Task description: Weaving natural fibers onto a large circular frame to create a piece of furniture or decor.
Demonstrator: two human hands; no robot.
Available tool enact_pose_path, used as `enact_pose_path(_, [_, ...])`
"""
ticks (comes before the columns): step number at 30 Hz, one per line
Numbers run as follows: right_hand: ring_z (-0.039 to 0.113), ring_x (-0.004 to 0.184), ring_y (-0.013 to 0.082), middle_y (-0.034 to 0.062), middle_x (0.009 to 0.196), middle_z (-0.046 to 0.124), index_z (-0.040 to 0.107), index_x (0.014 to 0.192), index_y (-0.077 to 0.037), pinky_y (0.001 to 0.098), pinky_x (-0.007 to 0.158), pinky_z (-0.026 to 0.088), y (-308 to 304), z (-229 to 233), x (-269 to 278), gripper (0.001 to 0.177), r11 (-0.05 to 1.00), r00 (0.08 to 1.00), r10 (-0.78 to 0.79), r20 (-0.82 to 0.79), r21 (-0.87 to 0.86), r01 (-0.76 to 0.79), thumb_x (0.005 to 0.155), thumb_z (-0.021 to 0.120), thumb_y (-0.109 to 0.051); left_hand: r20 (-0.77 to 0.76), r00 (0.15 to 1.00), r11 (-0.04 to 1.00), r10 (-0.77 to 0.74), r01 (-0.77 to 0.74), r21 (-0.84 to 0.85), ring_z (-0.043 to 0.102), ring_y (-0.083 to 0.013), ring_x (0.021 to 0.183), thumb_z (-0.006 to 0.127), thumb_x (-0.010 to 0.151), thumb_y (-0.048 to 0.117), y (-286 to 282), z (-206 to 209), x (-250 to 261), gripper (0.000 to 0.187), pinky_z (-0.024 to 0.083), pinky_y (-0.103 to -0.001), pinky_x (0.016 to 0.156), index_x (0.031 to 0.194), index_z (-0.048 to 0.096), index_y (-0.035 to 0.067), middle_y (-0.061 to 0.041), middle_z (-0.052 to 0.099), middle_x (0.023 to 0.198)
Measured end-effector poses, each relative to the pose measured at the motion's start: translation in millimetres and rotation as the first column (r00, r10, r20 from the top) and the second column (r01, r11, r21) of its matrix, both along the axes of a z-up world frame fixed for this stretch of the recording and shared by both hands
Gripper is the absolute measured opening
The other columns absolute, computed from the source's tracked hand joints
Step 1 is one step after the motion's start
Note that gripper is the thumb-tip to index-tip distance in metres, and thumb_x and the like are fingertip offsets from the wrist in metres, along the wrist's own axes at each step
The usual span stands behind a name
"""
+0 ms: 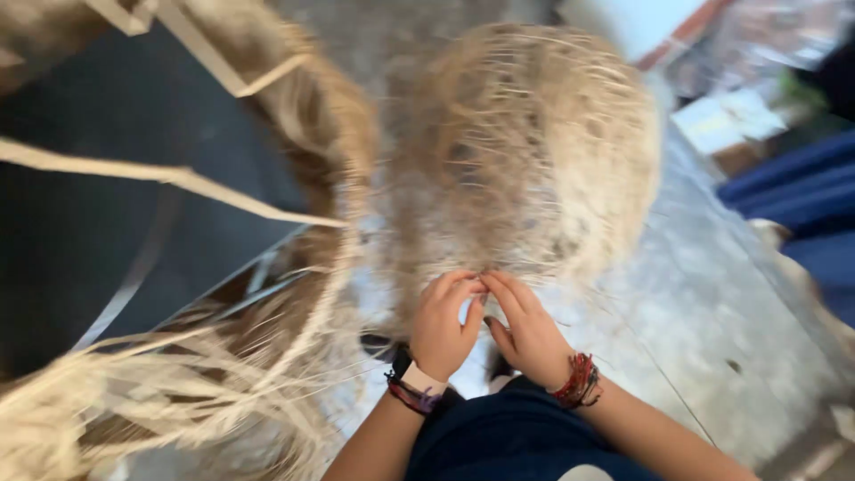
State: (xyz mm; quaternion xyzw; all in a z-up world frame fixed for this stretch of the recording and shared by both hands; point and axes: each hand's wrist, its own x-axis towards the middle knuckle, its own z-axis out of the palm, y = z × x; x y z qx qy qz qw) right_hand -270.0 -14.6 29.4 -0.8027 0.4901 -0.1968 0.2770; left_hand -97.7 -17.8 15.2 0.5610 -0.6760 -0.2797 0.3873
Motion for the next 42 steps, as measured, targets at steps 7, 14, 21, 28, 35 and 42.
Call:
enact_pose_path(7, [0.052, 0.134, 0.0386, 0.0172, 0.146, 0.051, 0.046, 0.150, -0.007, 0.0497, 0.106, 0.048, 47.5, -25.2, -164.4, 0.062, 0.967, 0.975, -0.210, -0.074, 0.130, 0.218, 0.090, 0.063, -0.009, -0.239, 0.965, 0.970, -0.111, 0.158, 0.187, 0.070, -0.0260, 0.103, 0.063, 0.089, 0.016, -4.3, -35.5, -157.5, 0.015, 0.053, -0.038, 0.092, 0.098, 0.073, 0.024, 0.002, 0.069, 0.105])
enact_pose_path(14, [0.055, 0.131, 0.0359, 0.0135, 0.144, 0.051, 0.041, 0.154, -0.012, 0.0478, 0.104, 0.052, 86.0, -63.5, -233.9, 0.064, 0.836, 0.871, -0.483, -0.088, 0.250, 0.489, 0.093, 0.060, -0.008, -0.538, 0.836, 0.727, -0.104, 0.433, 0.533, 0.073, -0.0222, 0.089, 0.057, 0.092, 0.007, 26.8, -98.0, -256.3, 0.025, 0.058, -0.033, 0.081, 0.102, 0.078, 0.017, -0.007, 0.075, 0.092])
enact_pose_path(21, [0.058, 0.126, 0.0461, 0.0250, 0.135, 0.056, 0.042, 0.153, -0.004, 0.0521, 0.100, 0.054, 102.0, -86.8, -214.2, 0.062, 0.716, 0.745, -0.660, 0.099, 0.384, 0.583, 0.092, 0.058, -0.002, -0.607, 0.793, 0.523, -0.042, 0.535, 0.663, 0.072, -0.0174, 0.094, 0.053, 0.094, 0.004, 38.9, -141.7, -249.1, 0.028, 0.059, -0.029, 0.083, 0.112, 0.074, 0.010, -0.010, 0.076, 0.106])
enact_pose_path(28, [0.056, 0.131, 0.0393, 0.0211, 0.138, 0.057, 0.044, 0.153, -0.005, 0.0471, 0.101, 0.054, 95.3, -155.4, -181.4, 0.061, 0.582, 0.563, -0.801, 0.203, 0.486, 0.652, 0.093, 0.056, 0.000, -0.630, 0.773, 0.399, 0.076, 0.555, 0.730, 0.074, -0.0112, 0.090, 0.056, 0.093, 0.008, 28.3, -205.4, -217.4, 0.028, 0.059, -0.018, 0.077, 0.117, 0.069, 0.009, -0.007, 0.076, 0.106])
enact_pose_path(35, [0.056, 0.131, 0.0406, 0.0224, 0.140, 0.059, 0.047, 0.150, -0.005, 0.0493, 0.102, 0.054, 58.1, -225.3, -148.2, 0.059, 0.552, 0.520, -0.821, 0.236, 0.561, 0.617, 0.092, 0.056, -0.001, -0.608, 0.773, 0.412, 0.181, 0.502, 0.760, 0.070, -0.0145, 0.095, 0.052, 0.097, 0.014, -3.0, -232.3, -198.5, 0.033, 0.059, -0.029, 0.085, 0.126, 0.067, 0.009, -0.007, 0.074, 0.111])
enact_pose_path(42, [0.054, 0.134, 0.0427, 0.0273, 0.143, 0.057, 0.045, 0.152, -0.004, 0.0532, 0.107, 0.049, 3.8, -346.8, -148.8, 0.062, 0.543, 0.453, -0.832, 0.321, 0.641, 0.542, 0.091, 0.054, 0.001, -0.652, 0.668, 0.467, 0.359, 0.476, 0.745, 0.071, -0.0183, 0.101, 0.053, 0.099, 0.018, -51.1, -311.9, -196.2, 0.034, 0.058, -0.031, 0.088, 0.130, 0.066, 0.011, -0.010, 0.072, 0.115])
